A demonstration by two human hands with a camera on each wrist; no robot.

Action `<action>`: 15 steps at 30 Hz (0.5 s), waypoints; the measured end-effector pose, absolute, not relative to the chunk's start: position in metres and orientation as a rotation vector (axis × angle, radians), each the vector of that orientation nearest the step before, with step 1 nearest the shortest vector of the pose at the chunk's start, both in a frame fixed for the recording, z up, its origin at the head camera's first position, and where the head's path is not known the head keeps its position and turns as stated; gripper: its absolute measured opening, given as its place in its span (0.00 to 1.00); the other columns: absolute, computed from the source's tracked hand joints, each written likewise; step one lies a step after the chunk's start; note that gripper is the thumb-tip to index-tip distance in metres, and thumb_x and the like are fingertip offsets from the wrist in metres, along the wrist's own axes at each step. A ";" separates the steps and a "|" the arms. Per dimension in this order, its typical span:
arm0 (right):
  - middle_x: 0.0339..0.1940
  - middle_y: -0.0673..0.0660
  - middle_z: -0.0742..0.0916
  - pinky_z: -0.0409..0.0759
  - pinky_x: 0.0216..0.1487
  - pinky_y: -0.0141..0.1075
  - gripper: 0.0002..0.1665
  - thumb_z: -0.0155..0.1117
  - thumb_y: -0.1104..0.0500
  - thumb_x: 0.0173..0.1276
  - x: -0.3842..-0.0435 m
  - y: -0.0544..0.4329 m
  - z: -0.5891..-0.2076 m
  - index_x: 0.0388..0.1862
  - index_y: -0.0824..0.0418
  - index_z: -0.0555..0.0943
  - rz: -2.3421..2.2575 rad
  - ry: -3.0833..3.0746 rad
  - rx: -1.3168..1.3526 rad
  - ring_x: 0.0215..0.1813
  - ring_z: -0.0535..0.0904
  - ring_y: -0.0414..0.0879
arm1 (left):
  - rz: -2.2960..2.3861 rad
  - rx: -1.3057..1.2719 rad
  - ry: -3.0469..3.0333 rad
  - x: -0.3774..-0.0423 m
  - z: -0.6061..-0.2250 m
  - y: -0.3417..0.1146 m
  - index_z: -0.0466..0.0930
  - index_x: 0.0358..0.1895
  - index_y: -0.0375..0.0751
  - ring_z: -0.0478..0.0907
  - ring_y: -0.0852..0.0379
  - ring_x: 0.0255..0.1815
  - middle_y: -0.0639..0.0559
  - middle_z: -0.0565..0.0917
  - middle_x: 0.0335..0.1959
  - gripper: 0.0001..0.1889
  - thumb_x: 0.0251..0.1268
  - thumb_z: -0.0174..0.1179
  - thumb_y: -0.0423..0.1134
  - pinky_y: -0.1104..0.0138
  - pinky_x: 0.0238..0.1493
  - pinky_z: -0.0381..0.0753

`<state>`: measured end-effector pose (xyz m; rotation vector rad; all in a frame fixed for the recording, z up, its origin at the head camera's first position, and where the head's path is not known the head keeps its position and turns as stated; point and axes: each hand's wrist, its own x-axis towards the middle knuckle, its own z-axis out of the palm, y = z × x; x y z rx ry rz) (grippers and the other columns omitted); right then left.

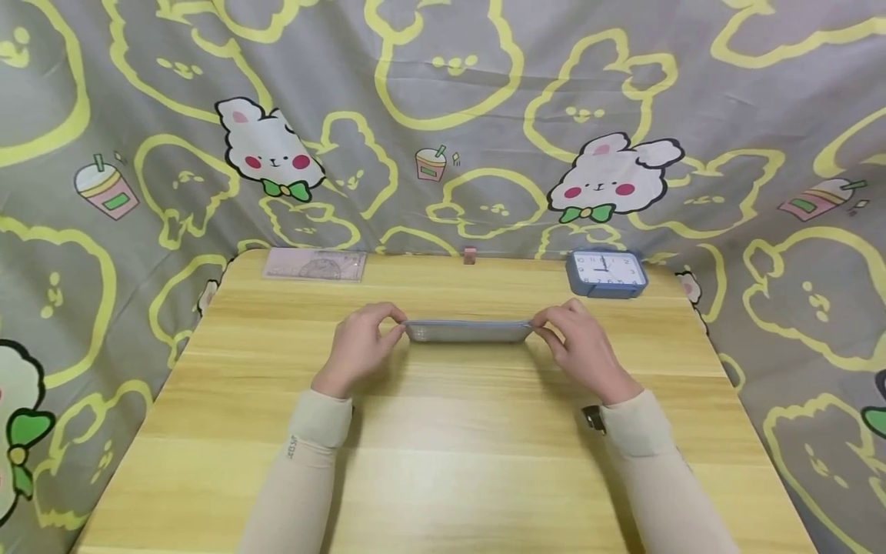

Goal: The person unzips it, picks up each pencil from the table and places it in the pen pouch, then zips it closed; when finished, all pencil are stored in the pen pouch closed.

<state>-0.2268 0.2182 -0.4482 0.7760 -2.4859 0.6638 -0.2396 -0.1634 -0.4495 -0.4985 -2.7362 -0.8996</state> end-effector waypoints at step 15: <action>0.42 0.55 0.89 0.86 0.38 0.48 0.12 0.74 0.71 0.66 -0.226 0.217 -0.456 0.42 0.58 0.83 0.851 -2.442 0.657 0.44 0.85 0.50 | -1.008 -0.523 -2.751 -0.235 -0.448 -0.167 0.88 0.44 0.50 0.65 0.64 0.13 0.49 0.91 0.49 0.04 0.71 0.69 0.38 0.65 0.20 0.70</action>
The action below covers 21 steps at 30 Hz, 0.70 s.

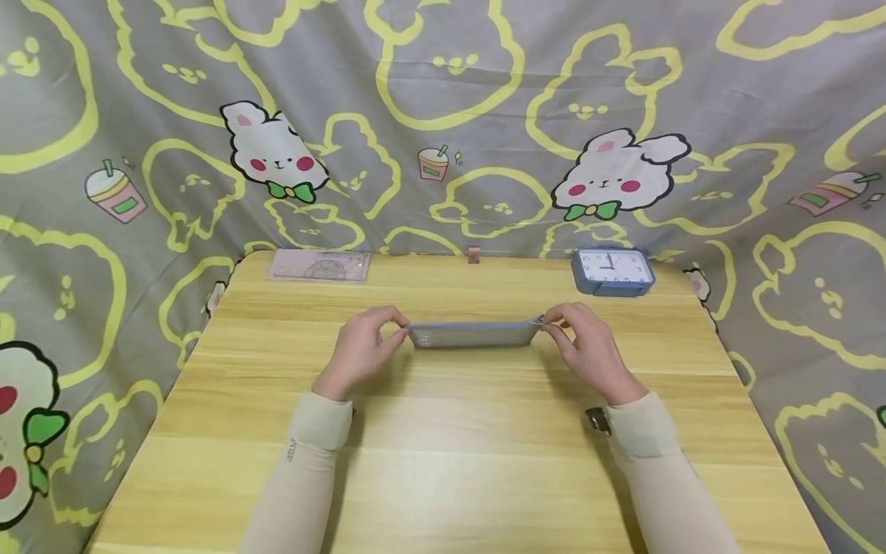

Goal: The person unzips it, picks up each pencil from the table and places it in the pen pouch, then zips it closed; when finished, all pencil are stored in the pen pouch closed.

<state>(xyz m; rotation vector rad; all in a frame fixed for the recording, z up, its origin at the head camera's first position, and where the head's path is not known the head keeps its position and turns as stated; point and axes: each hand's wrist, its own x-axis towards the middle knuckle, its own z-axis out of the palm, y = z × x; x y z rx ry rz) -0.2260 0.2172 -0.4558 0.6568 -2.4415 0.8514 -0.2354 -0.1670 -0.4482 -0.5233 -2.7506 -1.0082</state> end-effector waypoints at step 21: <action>0.38 0.56 0.90 0.86 0.48 0.27 0.11 0.71 0.77 0.64 -0.232 0.209 -0.448 0.40 0.64 0.84 1.022 -2.363 0.554 0.41 0.86 0.47 | -1.060 -0.548 -2.739 -0.238 -0.446 -0.161 0.88 0.46 0.46 0.65 0.64 0.12 0.49 0.92 0.47 0.05 0.72 0.68 0.37 0.66 0.22 0.71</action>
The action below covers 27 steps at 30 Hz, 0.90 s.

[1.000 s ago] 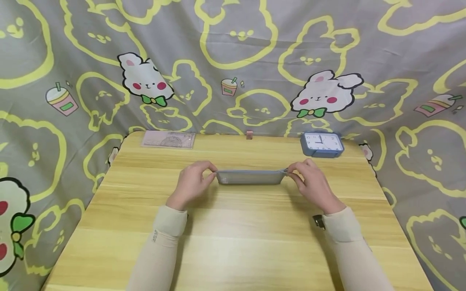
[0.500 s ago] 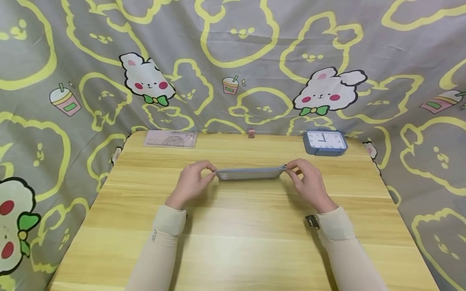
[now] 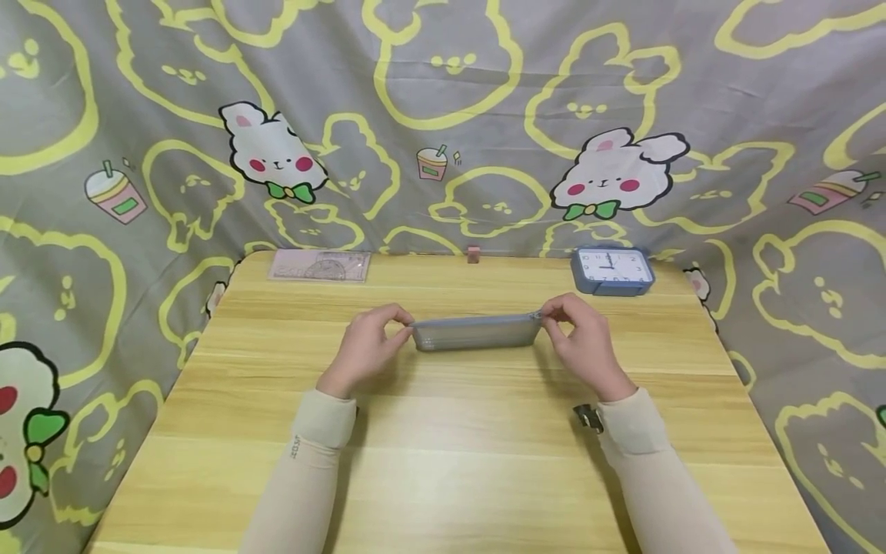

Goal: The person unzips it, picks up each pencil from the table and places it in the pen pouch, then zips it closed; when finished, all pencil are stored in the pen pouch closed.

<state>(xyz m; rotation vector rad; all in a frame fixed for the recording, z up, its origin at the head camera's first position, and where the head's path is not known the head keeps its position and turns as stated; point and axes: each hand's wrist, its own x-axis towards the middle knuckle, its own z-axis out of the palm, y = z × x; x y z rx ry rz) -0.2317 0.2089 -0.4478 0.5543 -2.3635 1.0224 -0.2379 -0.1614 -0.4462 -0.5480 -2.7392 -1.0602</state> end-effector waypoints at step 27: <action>0.55 0.65 0.90 0.86 0.50 0.38 0.25 0.65 0.49 0.80 -0.238 0.223 -0.474 0.64 0.66 0.79 1.411 -2.845 0.263 0.52 0.87 0.56 | -1.081 -0.457 -2.754 -0.243 -0.449 -0.159 0.88 0.45 0.45 0.82 0.49 0.25 0.47 0.92 0.47 0.04 0.73 0.67 0.38 0.55 0.41 0.85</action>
